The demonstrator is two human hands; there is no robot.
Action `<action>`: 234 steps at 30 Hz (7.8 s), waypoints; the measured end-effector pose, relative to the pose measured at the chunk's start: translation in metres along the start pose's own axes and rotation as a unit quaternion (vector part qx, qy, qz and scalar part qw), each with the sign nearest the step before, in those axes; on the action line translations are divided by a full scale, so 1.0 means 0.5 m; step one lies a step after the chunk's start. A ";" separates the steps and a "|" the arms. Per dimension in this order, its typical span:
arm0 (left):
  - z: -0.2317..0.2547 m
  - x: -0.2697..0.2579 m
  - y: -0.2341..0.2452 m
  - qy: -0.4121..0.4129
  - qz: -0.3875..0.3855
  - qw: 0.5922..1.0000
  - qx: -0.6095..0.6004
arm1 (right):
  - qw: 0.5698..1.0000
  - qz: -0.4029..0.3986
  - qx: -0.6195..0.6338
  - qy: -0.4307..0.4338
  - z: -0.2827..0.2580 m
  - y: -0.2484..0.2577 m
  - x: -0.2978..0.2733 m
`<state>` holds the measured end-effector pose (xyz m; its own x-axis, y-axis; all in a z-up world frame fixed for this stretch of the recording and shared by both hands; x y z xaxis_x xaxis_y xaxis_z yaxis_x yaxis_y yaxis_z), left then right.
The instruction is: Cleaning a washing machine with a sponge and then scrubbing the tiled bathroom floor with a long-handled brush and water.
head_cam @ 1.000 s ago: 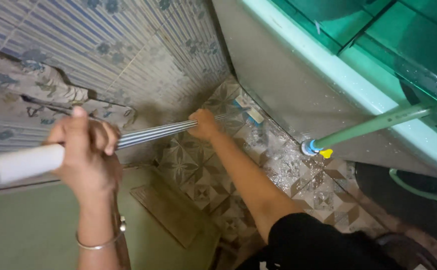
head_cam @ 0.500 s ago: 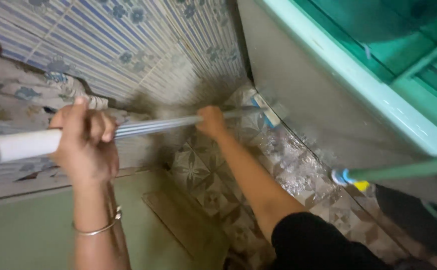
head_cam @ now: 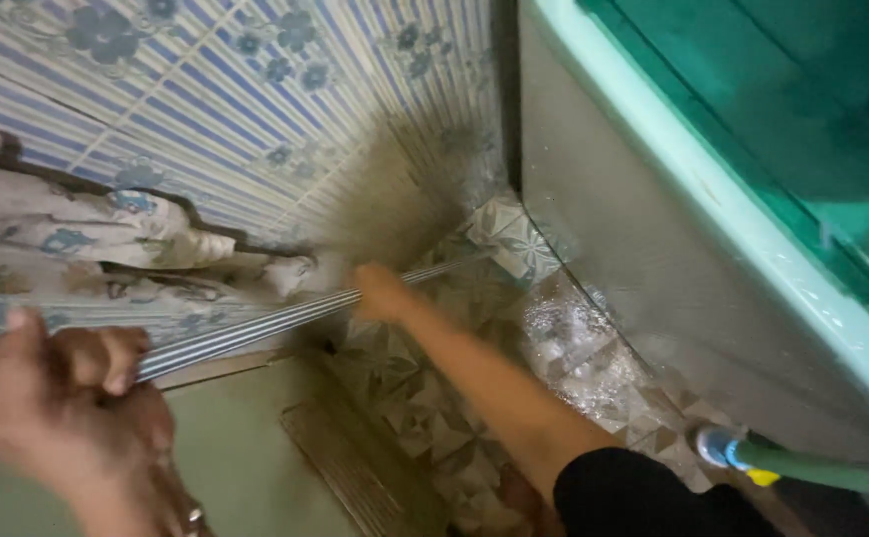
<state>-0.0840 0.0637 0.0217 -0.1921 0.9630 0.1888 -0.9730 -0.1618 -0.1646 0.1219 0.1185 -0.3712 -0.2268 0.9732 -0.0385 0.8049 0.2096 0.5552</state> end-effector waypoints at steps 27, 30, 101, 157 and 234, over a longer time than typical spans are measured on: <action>-0.022 -0.194 0.319 0.003 0.148 0.989 -0.013 | 0.987 -0.132 -0.090 0.014 -0.132 -0.261 -0.087; -0.057 -0.209 0.237 0.015 0.122 0.992 -0.034 | 0.994 -0.067 -0.085 0.030 -0.080 -0.143 -0.114; 0.193 -0.218 0.251 -0.023 0.076 0.997 0.012 | 0.973 0.153 0.118 0.123 -0.262 -0.303 -0.100; 0.208 -0.497 0.345 -0.059 0.232 0.962 0.133 | 0.970 -0.175 0.051 0.163 -0.264 -0.519 -0.228; 0.009 0.141 -0.366 -0.005 -0.175 0.977 -0.119 | 0.947 0.317 0.025 -0.052 0.141 0.360 -0.015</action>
<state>0.0800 0.1601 0.0696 0.1444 0.9480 0.2836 -0.9222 0.2328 -0.3086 0.3071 0.1554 -0.3298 0.3638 0.9083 0.2064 0.7869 -0.4183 0.4536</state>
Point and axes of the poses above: each hand's wrist, its own x-axis towards the middle knuckle, its own y-axis out of the back of the hand, z = x × y, the point moved 9 cm from there along x, towards the middle knuckle, and after that the axes turned 12 degrees about x, right-handed, at the moved point
